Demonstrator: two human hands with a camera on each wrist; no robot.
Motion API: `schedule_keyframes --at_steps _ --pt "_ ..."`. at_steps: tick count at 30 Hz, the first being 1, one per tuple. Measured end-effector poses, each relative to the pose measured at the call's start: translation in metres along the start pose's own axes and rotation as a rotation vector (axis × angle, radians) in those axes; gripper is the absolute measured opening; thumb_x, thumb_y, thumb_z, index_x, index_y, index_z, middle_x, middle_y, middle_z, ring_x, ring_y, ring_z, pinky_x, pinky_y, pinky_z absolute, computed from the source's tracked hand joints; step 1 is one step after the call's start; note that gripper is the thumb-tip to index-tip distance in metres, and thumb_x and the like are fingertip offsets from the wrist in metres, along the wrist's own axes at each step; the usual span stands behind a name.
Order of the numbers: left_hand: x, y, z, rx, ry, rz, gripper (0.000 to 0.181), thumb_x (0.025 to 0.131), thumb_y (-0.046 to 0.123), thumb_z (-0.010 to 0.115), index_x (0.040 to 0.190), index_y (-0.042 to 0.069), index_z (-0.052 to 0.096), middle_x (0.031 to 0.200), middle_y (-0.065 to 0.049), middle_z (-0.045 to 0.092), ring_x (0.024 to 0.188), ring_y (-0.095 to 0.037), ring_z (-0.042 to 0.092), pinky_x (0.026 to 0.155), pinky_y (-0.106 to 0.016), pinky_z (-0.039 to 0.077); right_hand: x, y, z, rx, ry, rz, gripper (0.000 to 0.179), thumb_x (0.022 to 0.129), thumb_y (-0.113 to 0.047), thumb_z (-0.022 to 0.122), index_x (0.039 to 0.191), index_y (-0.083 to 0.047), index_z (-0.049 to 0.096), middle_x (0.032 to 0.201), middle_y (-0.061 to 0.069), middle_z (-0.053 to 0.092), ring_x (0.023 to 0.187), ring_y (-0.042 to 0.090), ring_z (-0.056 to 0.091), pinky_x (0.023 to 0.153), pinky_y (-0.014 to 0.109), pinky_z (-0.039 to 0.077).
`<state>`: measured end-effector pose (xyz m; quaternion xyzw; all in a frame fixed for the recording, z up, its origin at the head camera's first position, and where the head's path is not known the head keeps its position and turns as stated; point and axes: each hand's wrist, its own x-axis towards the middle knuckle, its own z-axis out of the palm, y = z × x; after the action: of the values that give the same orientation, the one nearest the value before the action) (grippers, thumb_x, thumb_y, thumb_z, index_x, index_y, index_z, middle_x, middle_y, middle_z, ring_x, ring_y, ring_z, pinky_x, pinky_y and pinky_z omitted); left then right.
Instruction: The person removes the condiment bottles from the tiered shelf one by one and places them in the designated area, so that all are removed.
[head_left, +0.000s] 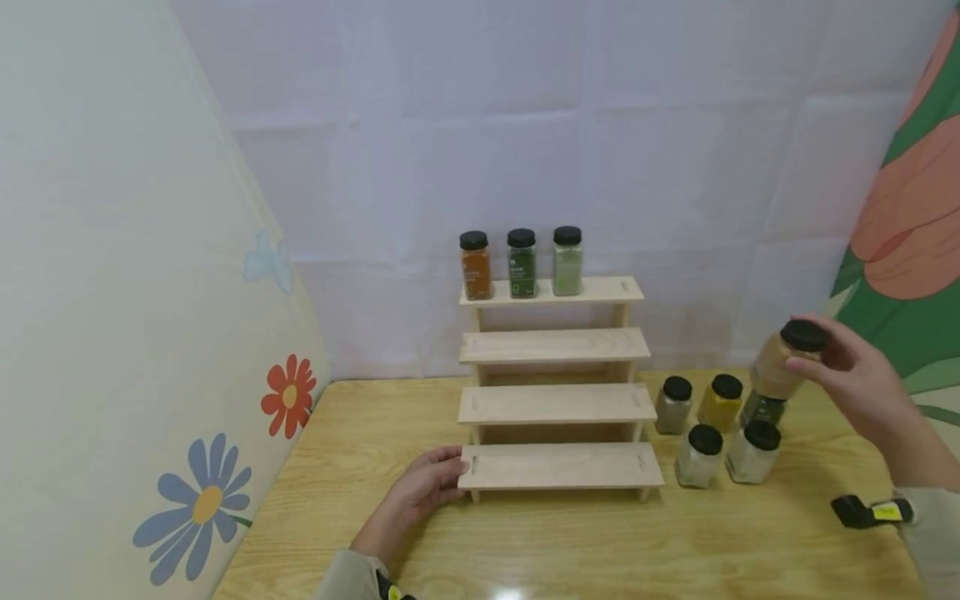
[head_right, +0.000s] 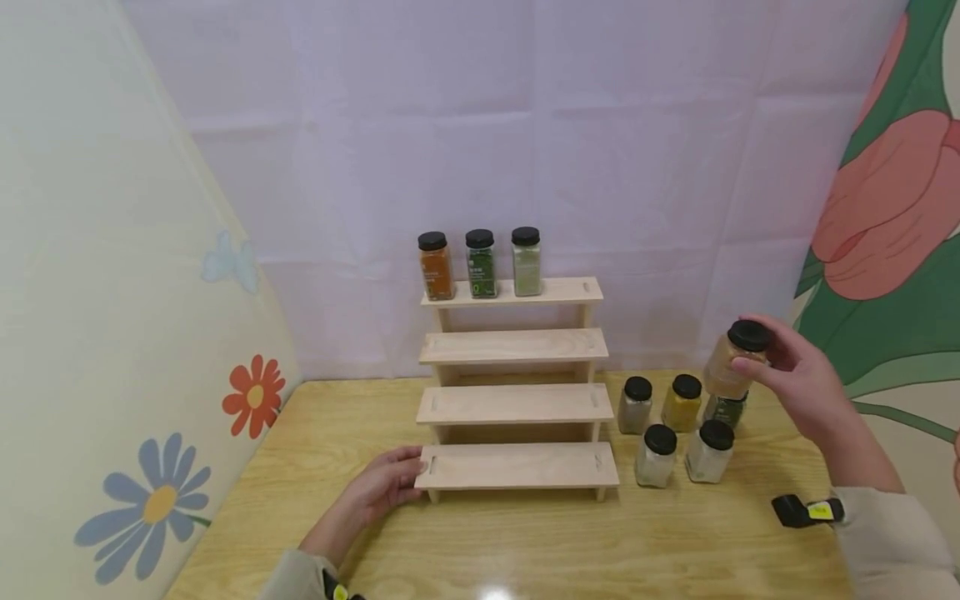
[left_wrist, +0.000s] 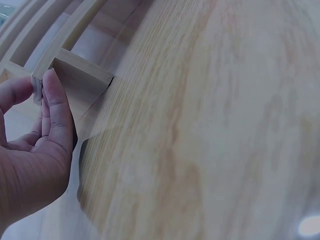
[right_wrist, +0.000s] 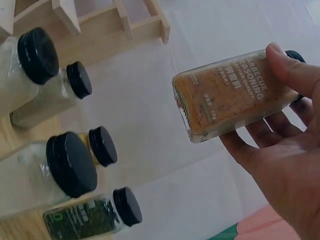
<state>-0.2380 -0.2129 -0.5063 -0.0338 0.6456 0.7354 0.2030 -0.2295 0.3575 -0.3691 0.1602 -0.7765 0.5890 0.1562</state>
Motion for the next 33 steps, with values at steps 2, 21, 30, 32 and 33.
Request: schedule_keyframes --at_steps 2,21,30,32,33 --pt "-0.001 0.0 0.0 -0.001 -0.001 -0.001 0.055 0.096 0.008 0.063 0.143 -0.011 0.04 0.099 -0.003 0.07 0.084 -0.012 0.068 0.068 -0.024 0.057 -0.003 0.003 -0.003 0.003 0.004 0.005 0.061 0.096 0.009 0.06 0.149 -0.019 0.048 0.129 -0.014 0.05 0.112 -0.009 0.054 0.085 0.004 0.044" --pt "-0.001 0.0 0.001 -0.004 0.007 0.004 0.056 0.097 0.007 0.062 0.144 -0.011 0.039 0.1 -0.004 0.07 0.084 -0.012 0.068 0.067 -0.024 0.057 -0.031 0.04 -0.028 -0.325 0.011 0.162 0.067 0.102 -0.018 0.061 0.16 -0.027 0.028 0.137 -0.02 0.041 0.11 -0.02 0.041 0.079 0.003 0.04" --pt "0.0 -0.002 0.0 -0.005 0.011 0.001 0.056 0.096 0.008 0.063 0.144 -0.01 0.04 0.101 -0.004 0.07 0.084 -0.012 0.067 0.067 -0.024 0.057 -0.039 0.054 -0.034 -0.368 -0.038 0.203 0.067 0.103 -0.019 0.061 0.16 -0.024 0.027 0.118 -0.031 0.04 0.097 -0.015 0.045 0.073 0.007 0.044" --pt "0.0 -0.002 -0.001 -0.006 0.01 0.003 0.056 0.097 0.008 0.062 0.144 -0.011 0.04 0.1 -0.004 0.07 0.084 -0.012 0.067 0.067 -0.024 0.057 -0.041 0.058 -0.034 -0.376 -0.046 0.19 0.066 0.103 -0.018 0.061 0.16 -0.023 0.029 0.117 -0.03 0.042 0.094 -0.011 0.047 0.072 0.008 0.045" --pt "0.0 -0.002 -0.001 -0.008 0.009 0.003 0.055 0.097 0.007 0.062 0.144 -0.011 0.04 0.1 -0.004 0.07 0.084 -0.012 0.067 0.067 -0.024 0.057 -0.041 0.059 -0.035 -0.373 -0.053 0.186 0.065 0.103 -0.017 0.061 0.16 -0.023 0.029 0.116 -0.03 0.043 0.094 -0.01 0.048 0.072 0.009 0.045"
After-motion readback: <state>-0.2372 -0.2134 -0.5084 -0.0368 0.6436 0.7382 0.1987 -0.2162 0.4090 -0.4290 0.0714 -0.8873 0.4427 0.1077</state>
